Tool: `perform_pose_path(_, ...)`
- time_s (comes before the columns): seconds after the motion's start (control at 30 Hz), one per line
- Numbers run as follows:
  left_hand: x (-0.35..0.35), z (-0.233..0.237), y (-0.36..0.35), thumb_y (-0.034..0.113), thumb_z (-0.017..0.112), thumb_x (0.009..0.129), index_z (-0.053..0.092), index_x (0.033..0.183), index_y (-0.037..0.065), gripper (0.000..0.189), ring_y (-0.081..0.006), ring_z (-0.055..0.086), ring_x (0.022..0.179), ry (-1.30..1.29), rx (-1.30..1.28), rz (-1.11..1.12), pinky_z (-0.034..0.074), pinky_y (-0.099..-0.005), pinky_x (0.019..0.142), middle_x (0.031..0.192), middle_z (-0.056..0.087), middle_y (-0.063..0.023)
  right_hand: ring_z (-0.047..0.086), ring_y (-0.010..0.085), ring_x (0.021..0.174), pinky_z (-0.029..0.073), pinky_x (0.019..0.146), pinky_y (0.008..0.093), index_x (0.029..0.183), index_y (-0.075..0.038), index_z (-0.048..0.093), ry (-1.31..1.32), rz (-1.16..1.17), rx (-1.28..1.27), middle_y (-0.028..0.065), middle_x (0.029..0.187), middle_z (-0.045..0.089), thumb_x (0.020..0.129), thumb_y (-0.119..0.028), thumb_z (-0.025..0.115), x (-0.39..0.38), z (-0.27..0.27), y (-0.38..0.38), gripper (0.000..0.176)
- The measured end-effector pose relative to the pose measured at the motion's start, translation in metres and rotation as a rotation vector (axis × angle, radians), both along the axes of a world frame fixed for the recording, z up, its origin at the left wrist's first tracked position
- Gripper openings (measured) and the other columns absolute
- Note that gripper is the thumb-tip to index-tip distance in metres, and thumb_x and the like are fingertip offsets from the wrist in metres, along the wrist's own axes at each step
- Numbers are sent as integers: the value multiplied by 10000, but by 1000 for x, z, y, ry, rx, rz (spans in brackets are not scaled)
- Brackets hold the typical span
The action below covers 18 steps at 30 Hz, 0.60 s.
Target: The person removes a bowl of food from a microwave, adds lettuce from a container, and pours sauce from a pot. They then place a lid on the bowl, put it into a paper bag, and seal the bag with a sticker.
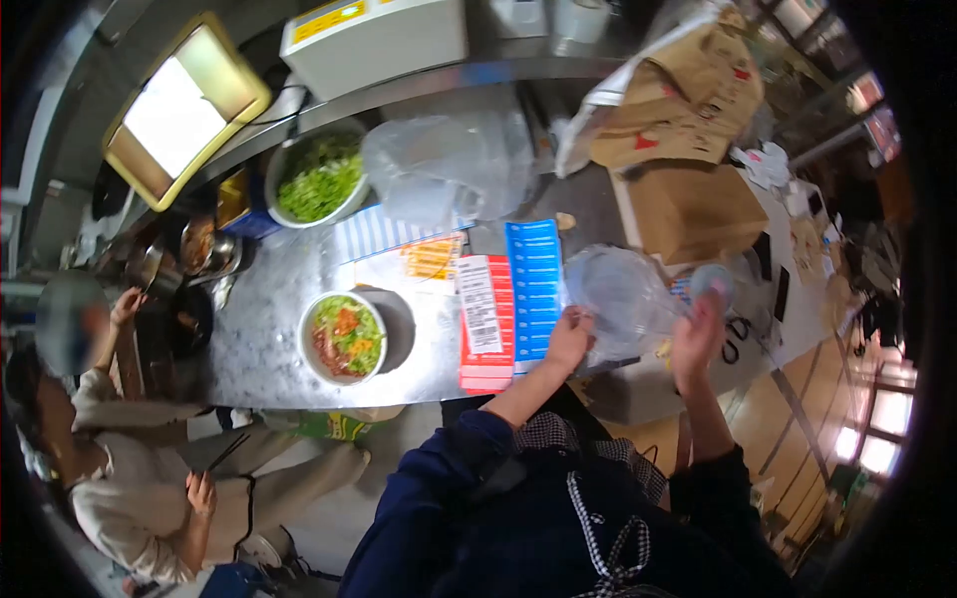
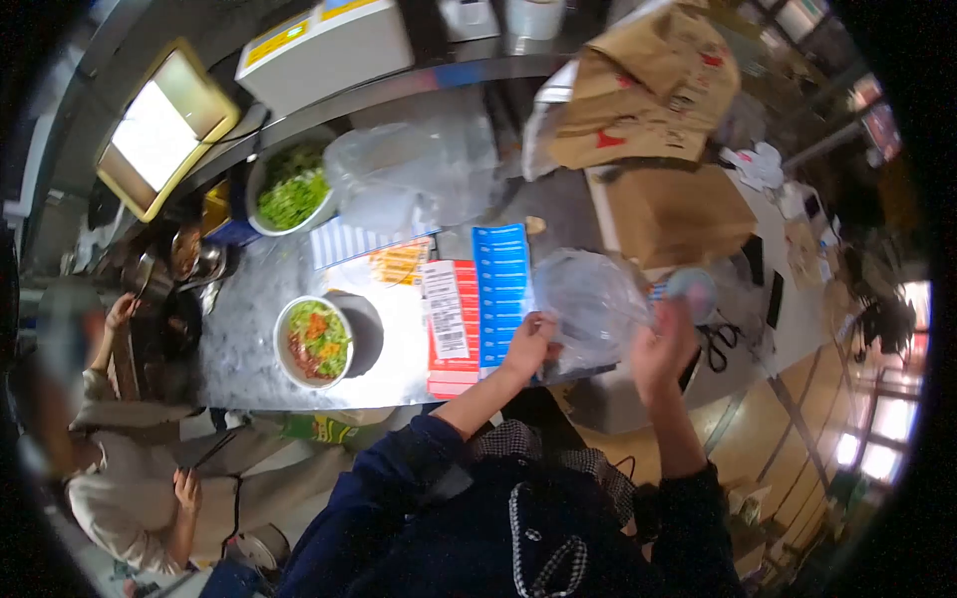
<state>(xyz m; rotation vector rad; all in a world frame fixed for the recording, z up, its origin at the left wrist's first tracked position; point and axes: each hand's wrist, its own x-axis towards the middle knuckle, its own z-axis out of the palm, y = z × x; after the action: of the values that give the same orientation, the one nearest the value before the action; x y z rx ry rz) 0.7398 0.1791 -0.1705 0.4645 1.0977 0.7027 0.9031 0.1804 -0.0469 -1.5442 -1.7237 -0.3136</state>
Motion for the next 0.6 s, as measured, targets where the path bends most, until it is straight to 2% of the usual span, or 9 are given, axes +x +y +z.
perform_pose_path(0.07, -28, 36, -2, 306, 496, 862, 450, 1065, 52, 328, -189, 567, 732, 119, 43, -50, 471, -291, 638, 950, 492, -87, 425, 345, 559, 340, 485, 386, 673, -26, 394, 94, 39, -250, 141, 654, 414, 587, 1, 454, -7, 25, -23, 108)
perform_pose_path(0.13, -68, 69, -8, 336, 466, 870, 424, 1099, 59, 361, -209, 581, 758, 16, 47, 0, 483, -322, 653, 982, 500, -110, 405, 304, 553, 312, 484, 381, 645, -59, 392, 86, 314, -77, 114, 646, 406, 592, -13, 461, -37, 25, -32, 98)
perform_pose_path(0.2, -114, 117, -16, 367, 437, 875, 376, 1146, 84, 396, -231, 590, 806, -437, -79, 192, 489, -358, 666, 1019, 508, -144, 418, 272, 562, 314, 504, 391, 656, -85, 414, -29, 499, -215, 89, 641, 409, 607, -47, 487, -71, 23, -42, 96)
perform_pose_path(0.27, -154, 138, -31, 257, 441, 890, 324, 1175, 88, 351, -245, 599, 818, -388, 64, 248, 496, -340, 618, 1016, 524, -165, 455, 272, 631, 355, 620, 401, 674, -100, 450, -182, 721, -341, 74, 687, 446, 607, -119, 547, -103, -3, -54, 119)
perform_pose_path(0.37, -207, 139, -51, 87, 433, 886, 300, 1170, 56, 315, -244, 615, 746, 78, 333, 298, 490, -278, 555, 957, 549, -154, 463, 295, 840, 335, 789, 393, 841, -86, 495, -200, 934, -470, 122, 908, 479, 620, -172, 601, -163, 12, -40, 260)
perform_pose_path(0.43, -242, 123, -62, 75, 420, 892, 295, 1170, 48, 306, -234, 621, 719, 233, 403, 327, 484, -266, 540, 935, 555, -154, 370, 301, 1061, 261, 915, 389, 1058, -74, 441, 144, 919, -672, 176, 1155, 375, 654, -209, 628, -192, 25, -25, 466)
perform_pose_path(0.47, -257, 125, -64, 60, 422, 889, 286, 1184, 43, 326, -226, 621, 720, 287, 380, 296, 481, -262, 539, 921, 556, -154, 247, 293, 1205, 214, 979, 398, 1239, -67, 297, 254, 875, -698, 205, 1291, 240, 695, -227, 623, -197, 9, -19, 654)
perform_pose_path(0.57, -283, 108, -72, 38, 419, 885, 281, 1204, 32, 348, -212, 617, 728, 413, 459, 227, 478, -255, 551, 915, 555, -149, 250, 273, 1234, 229, 995, 382, 1298, -68, 245, 621, 709, -698, 192, 1316, 242, 776, -216, 572, -241, -59, -3, 633)
perform_pose_path(0.6, -290, 100, -70, 31, 414, 885, 280, 1212, 31, 353, -202, 615, 728, 457, 493, 201, 477, -249, 555, 912, 555, -146, 281, 264, 1222, 254, 986, 366, 1320, -79, 210, 972, 698, -867, 184, 1323, 241, 820, -202, 526, -262, -86, -2, 604)
